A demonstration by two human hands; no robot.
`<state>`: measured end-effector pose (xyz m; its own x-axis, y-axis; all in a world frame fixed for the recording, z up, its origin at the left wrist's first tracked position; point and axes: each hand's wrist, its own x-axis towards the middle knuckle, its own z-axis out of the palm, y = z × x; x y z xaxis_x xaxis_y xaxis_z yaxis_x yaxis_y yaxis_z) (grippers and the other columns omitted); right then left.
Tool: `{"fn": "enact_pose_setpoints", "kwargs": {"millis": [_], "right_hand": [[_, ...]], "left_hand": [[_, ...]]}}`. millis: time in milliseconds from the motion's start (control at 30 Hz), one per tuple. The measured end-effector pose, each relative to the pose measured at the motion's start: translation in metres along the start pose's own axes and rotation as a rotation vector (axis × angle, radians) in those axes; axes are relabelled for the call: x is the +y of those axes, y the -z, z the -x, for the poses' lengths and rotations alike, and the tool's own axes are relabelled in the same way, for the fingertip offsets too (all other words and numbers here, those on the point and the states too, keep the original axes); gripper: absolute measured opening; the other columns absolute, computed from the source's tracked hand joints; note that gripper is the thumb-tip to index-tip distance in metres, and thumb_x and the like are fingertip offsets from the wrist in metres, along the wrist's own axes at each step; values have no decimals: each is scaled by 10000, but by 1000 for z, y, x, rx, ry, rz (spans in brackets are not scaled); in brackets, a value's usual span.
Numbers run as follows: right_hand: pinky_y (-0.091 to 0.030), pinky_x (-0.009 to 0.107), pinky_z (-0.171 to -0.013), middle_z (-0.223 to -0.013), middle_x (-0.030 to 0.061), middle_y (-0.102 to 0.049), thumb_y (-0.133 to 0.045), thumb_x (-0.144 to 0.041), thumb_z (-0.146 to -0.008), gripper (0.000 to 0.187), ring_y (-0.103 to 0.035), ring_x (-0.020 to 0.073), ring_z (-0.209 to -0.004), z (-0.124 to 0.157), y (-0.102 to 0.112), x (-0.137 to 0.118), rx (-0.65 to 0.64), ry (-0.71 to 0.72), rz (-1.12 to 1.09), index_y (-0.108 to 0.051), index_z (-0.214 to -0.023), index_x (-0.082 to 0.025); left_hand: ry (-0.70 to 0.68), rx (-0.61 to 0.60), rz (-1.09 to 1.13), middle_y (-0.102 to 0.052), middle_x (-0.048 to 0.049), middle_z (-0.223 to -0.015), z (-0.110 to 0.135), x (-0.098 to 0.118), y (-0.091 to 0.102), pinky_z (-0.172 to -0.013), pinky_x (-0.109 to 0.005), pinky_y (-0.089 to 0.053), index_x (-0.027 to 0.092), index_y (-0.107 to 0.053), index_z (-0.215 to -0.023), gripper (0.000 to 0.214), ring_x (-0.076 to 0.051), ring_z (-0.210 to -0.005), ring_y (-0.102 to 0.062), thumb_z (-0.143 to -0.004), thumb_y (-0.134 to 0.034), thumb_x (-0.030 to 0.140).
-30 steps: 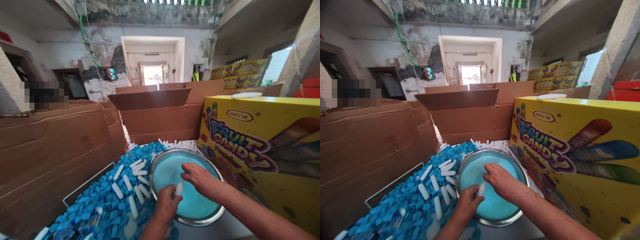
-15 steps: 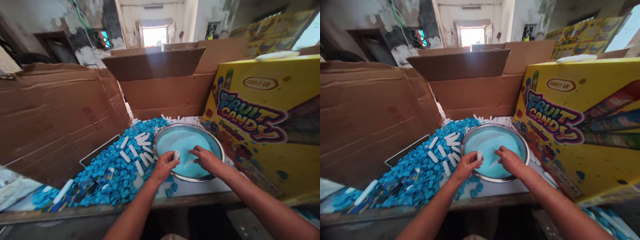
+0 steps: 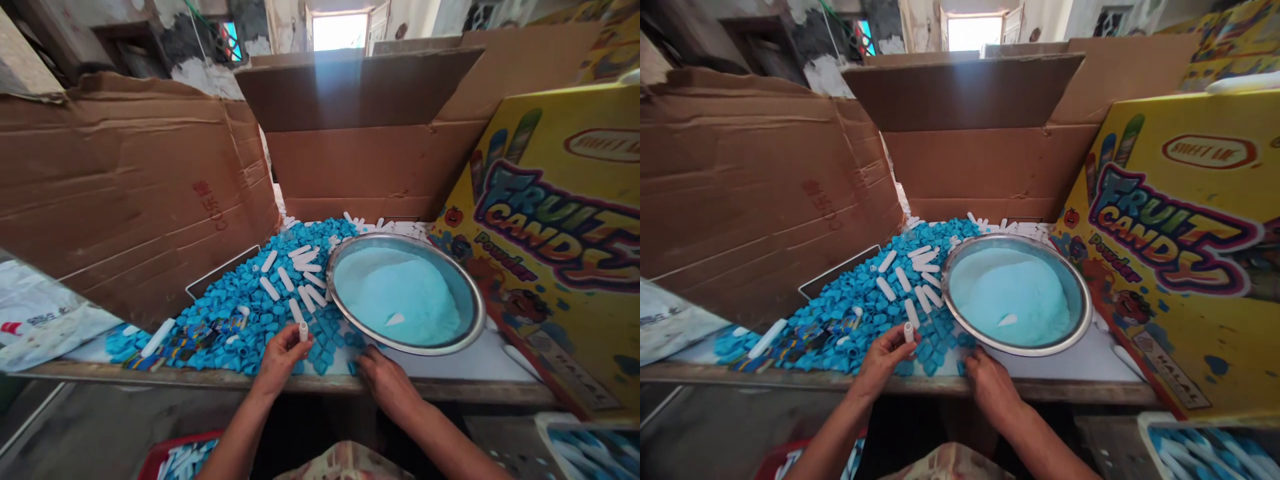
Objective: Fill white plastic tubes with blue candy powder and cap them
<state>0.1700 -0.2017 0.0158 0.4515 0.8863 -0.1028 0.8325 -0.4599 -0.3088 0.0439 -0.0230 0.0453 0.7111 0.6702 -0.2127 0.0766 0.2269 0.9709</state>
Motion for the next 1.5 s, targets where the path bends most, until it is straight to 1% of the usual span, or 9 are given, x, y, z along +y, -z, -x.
{"fn": "enact_pose_setpoints", "kwargs": {"millis": [267,433,533,767,933,1100,1200,1367,1500], "right_hand": [[-465,289,-688,-1056,164,-591,-370,-21,-797,362,-623,213,-821,-42,-2,-24,-24,-90,169,-555,-1089,-127],[-439,345,-783,-1061,184,-590,-449,-130,-813,197,-587,262,-926,-60,4,-31,3,-96,154,-618,-912,-119],[-423,319,-817,-1041,133,-602,-473,-136,-783,165,-564,235,-963,-58,-2,-26,48,-61,22,-612,-872,-150],[-452,301,-756,-840,48,-648,-441,-186,-799,176,-586,194,-821,-41,-22,-3,179,-62,-447,-600,-873,-184],[-437,284,-788,-975,79,-620,-426,-114,-806,215,-570,198,-893,-51,-11,-19,105,51,-168,-630,-840,-175],[-420,347,-819,-1025,161,-583,-400,-122,-843,251,-553,257,-929,-85,-2,-46,109,-45,86,-606,-984,-106],[-393,370,-859,-1027,181,-573,-491,-177,-812,182,-530,285,-972,-99,1,-49,108,-63,87,-630,-897,-95],[-406,333,-828,-979,113,-596,-511,-147,-761,137,-543,244,-917,-93,1,-39,64,-22,72,-638,-813,-140],[-413,331,-814,-1000,125,-585,-454,-105,-775,214,-545,243,-916,-87,0,-43,77,-17,79,-625,-901,-133]], "left_hand": [[23,42,-5,-677,-41,-752,11,-8,10,-576,-267,-471,153,-640,-830,344,-205,-713,-597,-534,-730,303],[28,26,-7,-673,-46,-758,12,-13,10,-584,-266,-459,155,-638,-831,368,-215,-730,-598,-528,-729,343],[28,39,-9,-665,-42,-752,13,-13,11,-584,-265,-453,156,-636,-822,385,-211,-724,-590,-517,-729,371],[24,39,-2,-646,-35,-715,14,-16,13,-574,-260,-436,153,-638,-768,352,-187,-664,-559,-510,-730,374],[36,48,21,-648,-37,-723,15,-17,11,-579,-263,-444,150,-640,-793,350,-195,-687,-567,-523,-724,356],[37,65,3,-652,-28,-724,19,-15,11,-581,-264,-451,154,-639,-790,325,-188,-678,-566,-532,-716,337],[32,65,15,-653,-24,-709,21,-17,14,-562,-249,-444,150,-643,-783,300,-173,-652,-557,-538,-714,309],[67,102,62,-673,-31,-728,20,-23,19,-563,-256,-461,152,-649,-812,326,-189,-680,-574,-521,-720,281],[60,116,85,-683,-37,-741,18,-23,20,-561,-256,-469,152,-656,-819,326,-197,-697,-583,-521,-720,267]]}}
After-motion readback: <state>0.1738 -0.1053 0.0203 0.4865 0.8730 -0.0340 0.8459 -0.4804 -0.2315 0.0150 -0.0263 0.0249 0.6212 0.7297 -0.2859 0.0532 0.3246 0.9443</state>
